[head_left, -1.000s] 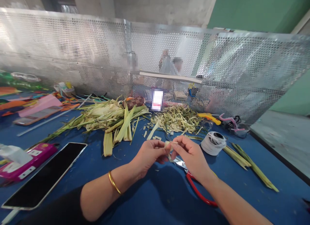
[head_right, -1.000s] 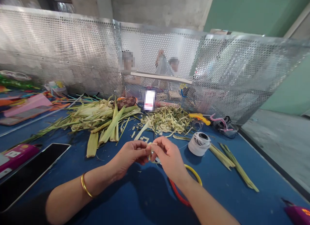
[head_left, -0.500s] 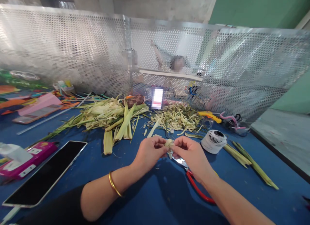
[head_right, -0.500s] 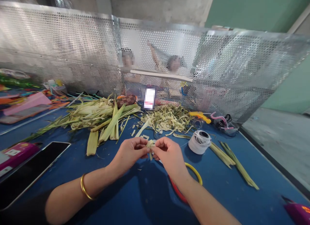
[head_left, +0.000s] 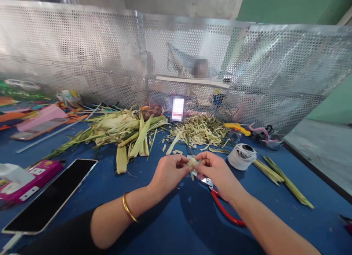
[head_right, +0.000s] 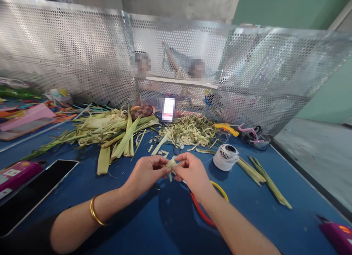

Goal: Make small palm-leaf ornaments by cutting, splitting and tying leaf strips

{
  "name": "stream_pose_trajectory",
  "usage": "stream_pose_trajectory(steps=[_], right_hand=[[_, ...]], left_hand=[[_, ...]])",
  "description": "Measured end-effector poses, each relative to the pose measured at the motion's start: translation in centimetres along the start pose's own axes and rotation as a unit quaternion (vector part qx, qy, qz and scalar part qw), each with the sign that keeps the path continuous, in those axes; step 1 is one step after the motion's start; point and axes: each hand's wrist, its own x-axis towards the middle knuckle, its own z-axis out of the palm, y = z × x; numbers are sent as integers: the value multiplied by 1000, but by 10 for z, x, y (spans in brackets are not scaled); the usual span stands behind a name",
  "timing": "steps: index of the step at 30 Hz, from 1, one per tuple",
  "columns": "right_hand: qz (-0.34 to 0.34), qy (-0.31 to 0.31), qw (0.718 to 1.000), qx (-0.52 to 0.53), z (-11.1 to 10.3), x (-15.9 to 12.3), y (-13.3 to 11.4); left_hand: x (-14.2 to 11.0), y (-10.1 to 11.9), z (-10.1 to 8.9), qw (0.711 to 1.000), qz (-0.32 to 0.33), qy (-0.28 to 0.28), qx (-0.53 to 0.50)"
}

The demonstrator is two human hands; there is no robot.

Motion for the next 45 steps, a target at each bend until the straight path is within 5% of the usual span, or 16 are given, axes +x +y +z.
stream_pose_trajectory(steps=[12,31,37,45], right_hand=[[-3,-20,1000,-22,1,-2,-4],[-71,-47,989,-120,-5,1,-3],[-23,-126,988,-88,-7,-1,-10],[-28,-134,990,-38,-6,-1,-10]], left_hand=[[-3,1,-3,989,53,-13,139],[0,3,-5,996,23,-61,59],[-2,10,-6,993,20,-98,57],[0,8,-6,993,7,-112,25]])
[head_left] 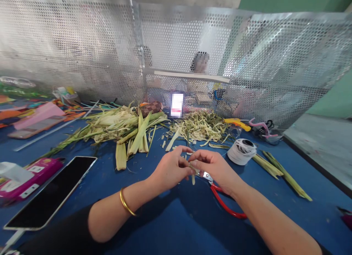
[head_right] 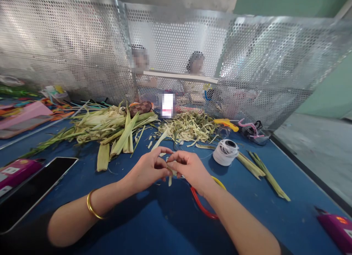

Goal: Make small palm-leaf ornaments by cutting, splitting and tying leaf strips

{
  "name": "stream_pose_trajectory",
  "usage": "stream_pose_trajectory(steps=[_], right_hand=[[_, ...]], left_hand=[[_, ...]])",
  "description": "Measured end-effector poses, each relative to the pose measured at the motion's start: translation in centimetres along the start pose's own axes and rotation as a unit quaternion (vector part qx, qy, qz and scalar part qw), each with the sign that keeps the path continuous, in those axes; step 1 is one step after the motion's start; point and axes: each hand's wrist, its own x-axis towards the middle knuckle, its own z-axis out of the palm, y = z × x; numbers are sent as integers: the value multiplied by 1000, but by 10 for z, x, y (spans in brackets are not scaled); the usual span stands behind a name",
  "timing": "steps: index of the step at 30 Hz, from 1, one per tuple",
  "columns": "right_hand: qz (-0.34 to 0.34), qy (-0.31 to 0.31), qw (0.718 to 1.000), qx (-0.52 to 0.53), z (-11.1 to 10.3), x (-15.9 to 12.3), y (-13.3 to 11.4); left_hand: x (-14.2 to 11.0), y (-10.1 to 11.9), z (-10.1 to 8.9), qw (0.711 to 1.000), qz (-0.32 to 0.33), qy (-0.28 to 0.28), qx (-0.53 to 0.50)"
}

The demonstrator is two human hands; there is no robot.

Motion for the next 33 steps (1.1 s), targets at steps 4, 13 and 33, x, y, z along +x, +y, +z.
stream_pose_trajectory(steps=[4,13,33], right_hand=[[14,9,1000,10,-1,-1,-2],[73,-12,988,132,-8,1,1],[-63,64,989,-121,-13,5,3]], left_hand=[[1,-3,-1,1000,2,-1,-2],[1,2,-2,1000,12,12,2],[1,0,-2,960,-106,-71,-248]])
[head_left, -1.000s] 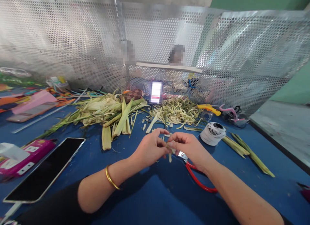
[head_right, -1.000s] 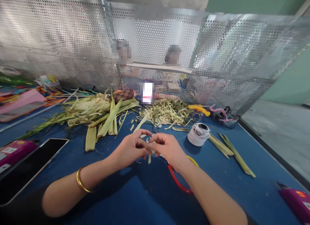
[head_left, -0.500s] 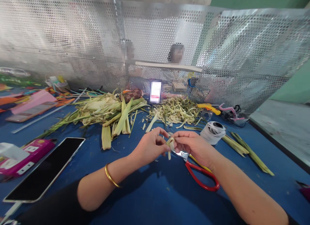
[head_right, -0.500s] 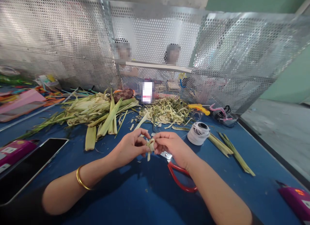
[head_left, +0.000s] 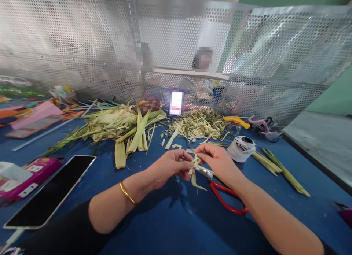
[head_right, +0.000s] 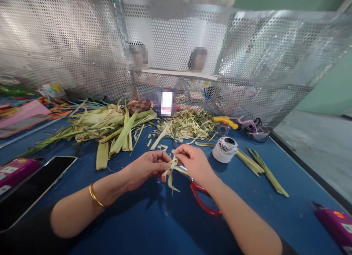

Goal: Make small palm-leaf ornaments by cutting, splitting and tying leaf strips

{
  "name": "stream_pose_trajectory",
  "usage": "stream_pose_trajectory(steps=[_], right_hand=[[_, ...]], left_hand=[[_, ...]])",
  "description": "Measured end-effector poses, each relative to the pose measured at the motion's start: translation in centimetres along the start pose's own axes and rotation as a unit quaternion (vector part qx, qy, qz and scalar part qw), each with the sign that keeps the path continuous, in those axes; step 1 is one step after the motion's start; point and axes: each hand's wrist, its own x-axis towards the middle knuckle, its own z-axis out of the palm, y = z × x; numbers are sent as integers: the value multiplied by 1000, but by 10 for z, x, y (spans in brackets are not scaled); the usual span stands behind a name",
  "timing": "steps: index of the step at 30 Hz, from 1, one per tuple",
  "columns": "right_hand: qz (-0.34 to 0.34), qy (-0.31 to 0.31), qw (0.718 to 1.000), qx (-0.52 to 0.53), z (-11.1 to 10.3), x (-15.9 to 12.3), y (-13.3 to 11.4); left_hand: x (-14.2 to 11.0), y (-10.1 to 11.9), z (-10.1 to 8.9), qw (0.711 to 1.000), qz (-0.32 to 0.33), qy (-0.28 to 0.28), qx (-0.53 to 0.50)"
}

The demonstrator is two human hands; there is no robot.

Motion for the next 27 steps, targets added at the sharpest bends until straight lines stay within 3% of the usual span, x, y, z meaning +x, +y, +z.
stream_pose_trajectory(steps=[8,17,19,21,24,27], right_hand=[[34,-26,999,-19,-3,-1,0],[197,-88,976,4,-5,-8,-11],[177,-83,977,-83,-2,-10,-13],[111,-51,969,-213,1,-13,-14],[8,11,925,-381,6,-15,-11],[-29,26,895,-444,9,-14,-7]], left_hand=[[-2,3,0,999,-26,-24,33],[-3,3,-1,992,-51,-78,81],[-4,3,-1,991,-52,-95,83],[-4,2,0,991,-50,-90,80],[-3,0,0,995,-51,-66,63],[-1,-2,0,996,-59,-41,50]])
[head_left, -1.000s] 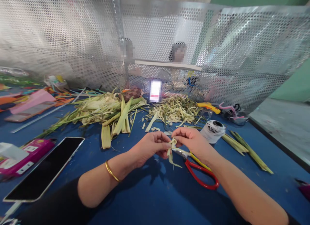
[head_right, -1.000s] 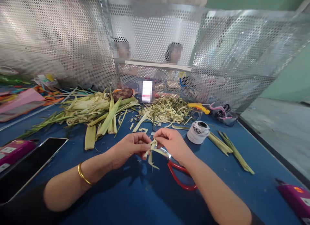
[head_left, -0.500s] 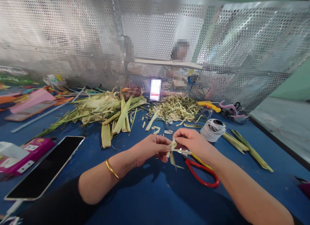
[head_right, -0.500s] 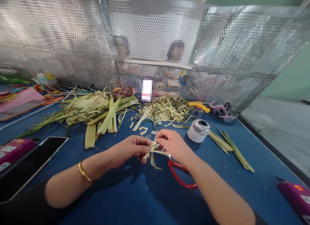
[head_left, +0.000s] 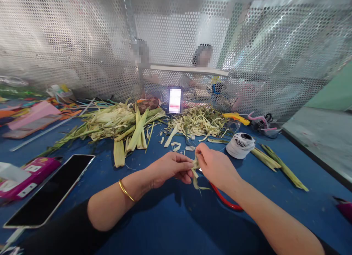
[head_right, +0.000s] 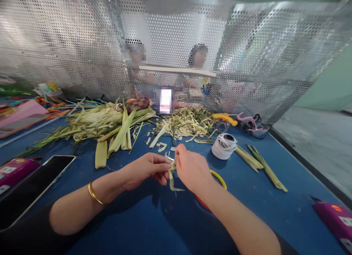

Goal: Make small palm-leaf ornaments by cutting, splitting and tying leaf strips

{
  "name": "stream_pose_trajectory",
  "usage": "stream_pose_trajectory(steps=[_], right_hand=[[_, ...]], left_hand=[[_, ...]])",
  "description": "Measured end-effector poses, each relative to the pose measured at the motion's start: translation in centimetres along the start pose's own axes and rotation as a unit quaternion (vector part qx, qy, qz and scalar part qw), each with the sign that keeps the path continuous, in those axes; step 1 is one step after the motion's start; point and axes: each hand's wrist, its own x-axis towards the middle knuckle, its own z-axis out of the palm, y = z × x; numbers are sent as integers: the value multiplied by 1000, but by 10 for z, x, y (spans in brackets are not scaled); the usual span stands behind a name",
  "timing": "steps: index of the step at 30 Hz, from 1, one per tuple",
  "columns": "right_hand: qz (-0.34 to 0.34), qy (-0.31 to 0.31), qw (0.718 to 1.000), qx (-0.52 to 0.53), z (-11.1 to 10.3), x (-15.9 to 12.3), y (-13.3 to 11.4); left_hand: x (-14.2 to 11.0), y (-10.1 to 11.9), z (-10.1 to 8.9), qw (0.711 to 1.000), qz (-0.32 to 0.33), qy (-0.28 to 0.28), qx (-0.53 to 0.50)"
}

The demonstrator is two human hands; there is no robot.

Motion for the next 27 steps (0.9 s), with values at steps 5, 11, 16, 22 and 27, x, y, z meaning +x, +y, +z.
stream_pose_trajectory(steps=[5,11,16,22,27], right_hand=[[-27,0,999,34,6,3,1],[-89,-10,986,138,8,3,3],[-101,-2,980,172,11,6,7],[-155,200,962,106,1,5,10],[-244,166,955,34,-2,0,1]], left_hand=[[1,-1,1,1000,-7,24,-7],[-1,-1,3,999,-29,13,-16],[0,-1,2,999,-41,17,-25],[4,-2,1,992,-27,101,-73],[7,-2,1,983,30,161,-85]])
